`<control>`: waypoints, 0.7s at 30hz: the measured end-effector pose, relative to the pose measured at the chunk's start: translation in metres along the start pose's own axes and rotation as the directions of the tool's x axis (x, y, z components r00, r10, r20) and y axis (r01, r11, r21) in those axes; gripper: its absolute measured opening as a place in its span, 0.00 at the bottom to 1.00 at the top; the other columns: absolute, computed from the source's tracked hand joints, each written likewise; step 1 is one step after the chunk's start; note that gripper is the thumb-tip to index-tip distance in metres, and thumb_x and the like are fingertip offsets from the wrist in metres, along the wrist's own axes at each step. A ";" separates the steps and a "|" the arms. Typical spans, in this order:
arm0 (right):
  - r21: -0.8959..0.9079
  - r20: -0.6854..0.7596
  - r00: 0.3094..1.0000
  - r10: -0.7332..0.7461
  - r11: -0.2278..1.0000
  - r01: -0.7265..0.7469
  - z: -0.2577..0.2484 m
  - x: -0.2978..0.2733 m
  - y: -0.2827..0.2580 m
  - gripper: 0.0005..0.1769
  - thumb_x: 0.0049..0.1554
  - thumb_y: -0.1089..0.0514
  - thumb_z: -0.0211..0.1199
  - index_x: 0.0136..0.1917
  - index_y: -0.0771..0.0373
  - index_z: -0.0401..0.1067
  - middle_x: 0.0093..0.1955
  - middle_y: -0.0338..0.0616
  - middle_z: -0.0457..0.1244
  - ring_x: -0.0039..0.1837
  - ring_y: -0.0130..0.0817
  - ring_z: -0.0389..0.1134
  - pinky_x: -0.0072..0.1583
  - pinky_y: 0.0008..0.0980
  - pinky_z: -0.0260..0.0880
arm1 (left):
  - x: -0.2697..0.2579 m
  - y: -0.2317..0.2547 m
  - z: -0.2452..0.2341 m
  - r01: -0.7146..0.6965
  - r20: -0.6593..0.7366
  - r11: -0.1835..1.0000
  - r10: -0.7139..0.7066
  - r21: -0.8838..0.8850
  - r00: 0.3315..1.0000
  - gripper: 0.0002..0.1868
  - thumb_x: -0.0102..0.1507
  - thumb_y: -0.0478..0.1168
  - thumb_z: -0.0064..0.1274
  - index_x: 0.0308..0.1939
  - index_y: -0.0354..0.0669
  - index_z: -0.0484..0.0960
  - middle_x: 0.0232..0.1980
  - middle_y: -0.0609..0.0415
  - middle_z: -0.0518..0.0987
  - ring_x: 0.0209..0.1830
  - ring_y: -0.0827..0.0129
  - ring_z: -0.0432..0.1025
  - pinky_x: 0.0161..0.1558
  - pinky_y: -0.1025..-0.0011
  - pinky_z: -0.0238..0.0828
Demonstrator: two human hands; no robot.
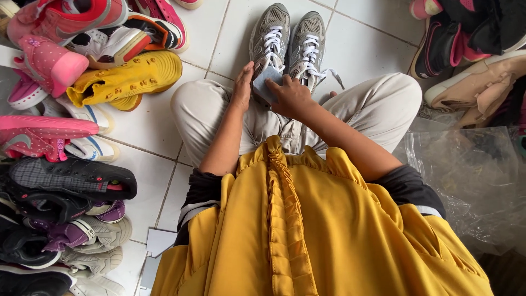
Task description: The person sits on the floor and scrubs a pair of grey sneakers with a blue sponge, cleaning the sides, soles, and uppers. After scrubbing, the person ties the laces on both shoes.
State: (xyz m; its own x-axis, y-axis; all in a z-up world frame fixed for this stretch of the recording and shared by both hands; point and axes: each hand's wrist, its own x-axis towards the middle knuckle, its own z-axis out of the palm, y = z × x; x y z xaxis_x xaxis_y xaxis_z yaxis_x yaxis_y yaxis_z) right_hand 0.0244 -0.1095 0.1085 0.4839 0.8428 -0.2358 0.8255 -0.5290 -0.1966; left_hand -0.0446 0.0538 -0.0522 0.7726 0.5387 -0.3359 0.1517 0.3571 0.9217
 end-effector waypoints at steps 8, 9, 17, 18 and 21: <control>-0.293 -0.235 0.949 -0.207 0.947 0.134 0.020 -0.044 -0.005 0.43 0.43 0.52 0.75 0.72 0.45 0.67 0.59 0.63 0.56 0.52 0.60 0.67 0.41 0.49 0.71 | 0.001 -0.002 0.002 -0.017 -0.037 0.998 0.015 -0.065 0.999 0.27 0.75 0.52 0.46 0.73 0.41 0.70 0.77 0.31 0.61 0.80 0.38 0.48 0.78 0.43 0.42; -0.399 -0.277 0.912 -0.301 0.900 0.175 0.025 -0.050 -0.006 0.44 0.43 0.54 0.73 0.73 0.45 0.65 0.61 0.67 0.55 0.54 0.65 0.65 0.41 0.49 0.68 | 0.000 -0.001 0.003 -0.025 -0.050 0.996 0.021 -0.084 0.999 0.27 0.75 0.51 0.47 0.73 0.40 0.70 0.77 0.30 0.62 0.80 0.38 0.49 0.79 0.45 0.42; -0.465 -0.397 0.810 -0.431 0.856 0.227 0.024 -0.079 0.005 0.32 0.51 0.61 0.57 0.70 0.49 0.66 0.60 0.68 0.56 0.52 0.65 0.63 0.41 0.48 0.60 | 0.002 -0.006 0.000 -0.022 -0.020 0.994 0.020 -0.105 1.000 0.27 0.75 0.50 0.47 0.74 0.42 0.69 0.78 0.34 0.60 0.81 0.40 0.45 0.79 0.46 0.39; -0.455 -0.385 0.821 -0.421 0.861 0.228 0.024 -0.083 0.007 0.29 0.50 0.60 0.58 0.66 0.47 0.71 0.60 0.66 0.57 0.51 0.63 0.63 0.42 0.48 0.60 | 0.001 -0.005 0.000 -0.017 -0.012 0.995 0.016 -0.094 1.000 0.27 0.75 0.50 0.47 0.74 0.42 0.69 0.78 0.34 0.60 0.81 0.41 0.46 0.79 0.47 0.39; -0.277 -0.448 0.824 -0.348 0.930 0.243 0.000 -0.094 0.016 0.29 0.45 0.58 0.59 0.61 0.44 0.74 0.53 0.52 0.58 0.44 0.48 0.64 0.38 0.43 0.62 | -0.005 0.003 0.002 -0.019 -0.014 0.996 0.018 -0.083 1.000 0.26 0.75 0.50 0.45 0.75 0.43 0.68 0.78 0.35 0.61 0.81 0.42 0.46 0.80 0.48 0.39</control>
State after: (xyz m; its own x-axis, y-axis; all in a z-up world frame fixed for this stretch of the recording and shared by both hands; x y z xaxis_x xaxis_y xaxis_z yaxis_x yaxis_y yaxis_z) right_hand -0.0076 -0.1975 0.1275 0.2411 0.9228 0.3005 0.9654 -0.2599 0.0234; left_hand -0.0470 0.0508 -0.0476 0.7668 0.5556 -0.3215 0.0851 0.4084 0.9088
